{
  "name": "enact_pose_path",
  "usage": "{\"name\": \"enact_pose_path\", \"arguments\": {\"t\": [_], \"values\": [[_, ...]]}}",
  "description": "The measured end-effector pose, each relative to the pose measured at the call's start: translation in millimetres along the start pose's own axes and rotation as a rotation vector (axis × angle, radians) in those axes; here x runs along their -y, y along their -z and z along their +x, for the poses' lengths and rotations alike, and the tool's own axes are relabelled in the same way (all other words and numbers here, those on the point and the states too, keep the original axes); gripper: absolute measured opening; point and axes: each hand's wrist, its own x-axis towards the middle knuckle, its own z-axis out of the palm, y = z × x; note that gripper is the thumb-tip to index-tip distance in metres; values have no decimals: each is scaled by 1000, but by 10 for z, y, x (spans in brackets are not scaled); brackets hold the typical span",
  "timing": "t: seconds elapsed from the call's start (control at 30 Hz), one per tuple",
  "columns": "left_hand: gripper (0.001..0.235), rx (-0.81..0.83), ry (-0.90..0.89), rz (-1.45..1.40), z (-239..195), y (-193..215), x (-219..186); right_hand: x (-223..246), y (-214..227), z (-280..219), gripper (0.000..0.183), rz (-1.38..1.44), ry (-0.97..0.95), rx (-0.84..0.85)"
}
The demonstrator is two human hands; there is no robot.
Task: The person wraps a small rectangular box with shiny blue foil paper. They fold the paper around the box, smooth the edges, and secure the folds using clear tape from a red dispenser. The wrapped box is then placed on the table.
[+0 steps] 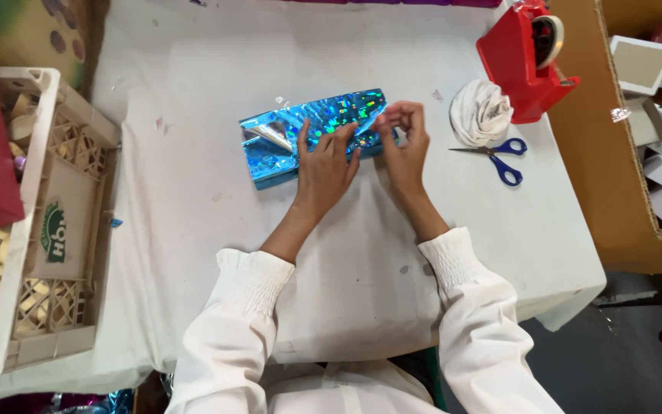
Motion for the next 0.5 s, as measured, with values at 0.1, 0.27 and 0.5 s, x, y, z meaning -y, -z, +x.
{"name": "enact_pose_path", "arguments": {"t": [0.1,0.27,0.5], "values": [[44,11,3,13,-23,-14,-2,61,24,11,18,58,-46,-57],[28,41,-15,87,37,63,-54,-14,76,38,17,151,-53,-110],[28,311,-58,168,453,-87,159,-84,100,27,17,156,-100,-115]]}}
